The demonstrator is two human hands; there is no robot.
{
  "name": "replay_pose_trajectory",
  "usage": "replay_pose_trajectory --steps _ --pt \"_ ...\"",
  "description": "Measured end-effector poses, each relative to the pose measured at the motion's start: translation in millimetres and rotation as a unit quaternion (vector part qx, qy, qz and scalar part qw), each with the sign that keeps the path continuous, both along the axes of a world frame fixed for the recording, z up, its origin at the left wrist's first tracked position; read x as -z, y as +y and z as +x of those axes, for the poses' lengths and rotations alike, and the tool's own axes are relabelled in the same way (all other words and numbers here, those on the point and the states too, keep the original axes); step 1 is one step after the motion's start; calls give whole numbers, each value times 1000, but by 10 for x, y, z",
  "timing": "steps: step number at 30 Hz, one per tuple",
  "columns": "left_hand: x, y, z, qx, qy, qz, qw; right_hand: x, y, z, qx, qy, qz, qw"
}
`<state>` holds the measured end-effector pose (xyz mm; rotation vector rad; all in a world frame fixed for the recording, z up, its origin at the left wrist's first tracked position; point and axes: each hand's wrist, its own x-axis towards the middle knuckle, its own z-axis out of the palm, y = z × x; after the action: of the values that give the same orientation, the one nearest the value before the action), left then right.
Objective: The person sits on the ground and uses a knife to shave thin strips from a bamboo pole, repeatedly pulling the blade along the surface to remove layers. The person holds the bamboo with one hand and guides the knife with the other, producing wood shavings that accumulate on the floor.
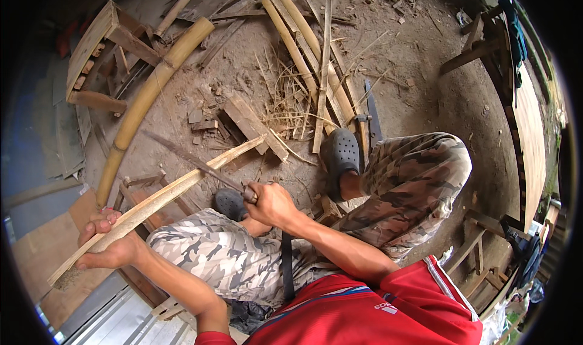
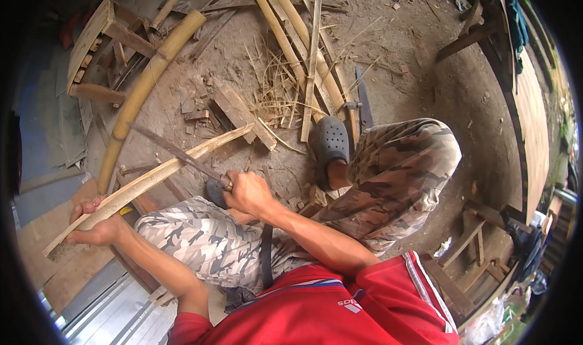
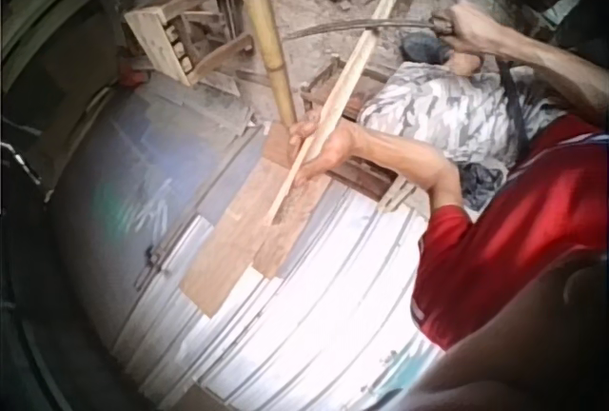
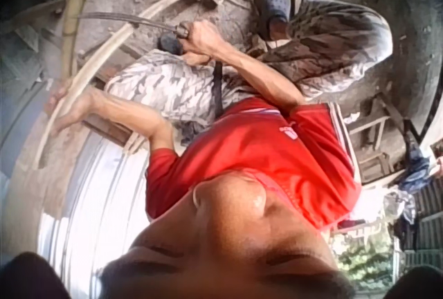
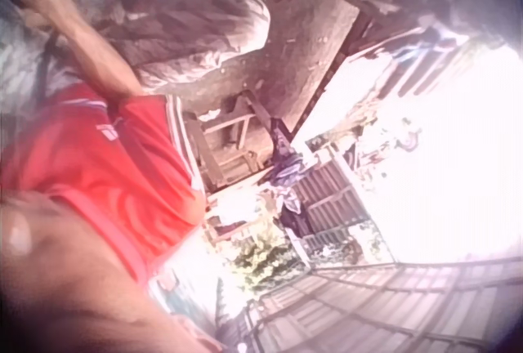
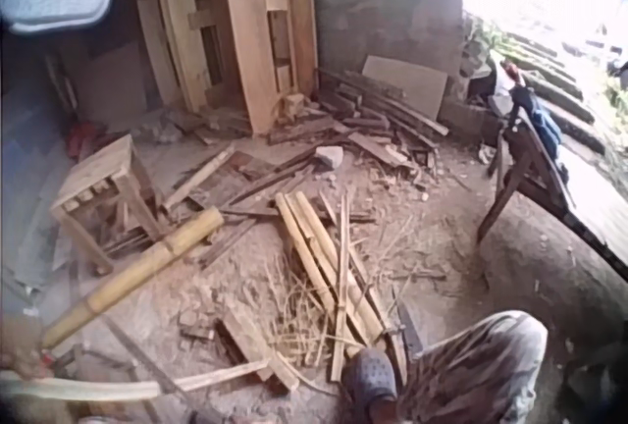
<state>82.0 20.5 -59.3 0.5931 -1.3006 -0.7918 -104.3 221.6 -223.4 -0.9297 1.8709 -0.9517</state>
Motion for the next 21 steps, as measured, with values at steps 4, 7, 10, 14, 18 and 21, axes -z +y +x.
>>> replay_pose_trajectory --steps 4,7,10,14,18,21 --pt "-78 55 -160 -10 0 -18 1000 179 26 -127 39 -41 52 997" --pt "-116 21 -221 27 -32 -80 996 365 144 -291 10 4 90 996" --pt "-80 79 -223 71 -48 -125 988 -351 58 -157 -18 -39 31 999" --pt "-100 89 -256 30 -46 -115 992 -590 77 -91 -36 -26 -31 999" --pt "-178 119 -226 62 -50 -114 990 150 202 -318 6 -93 132 987" --pt "-145 79 -157 79 -56 -111 989 -239 181 -227 -25 -6 59 998"
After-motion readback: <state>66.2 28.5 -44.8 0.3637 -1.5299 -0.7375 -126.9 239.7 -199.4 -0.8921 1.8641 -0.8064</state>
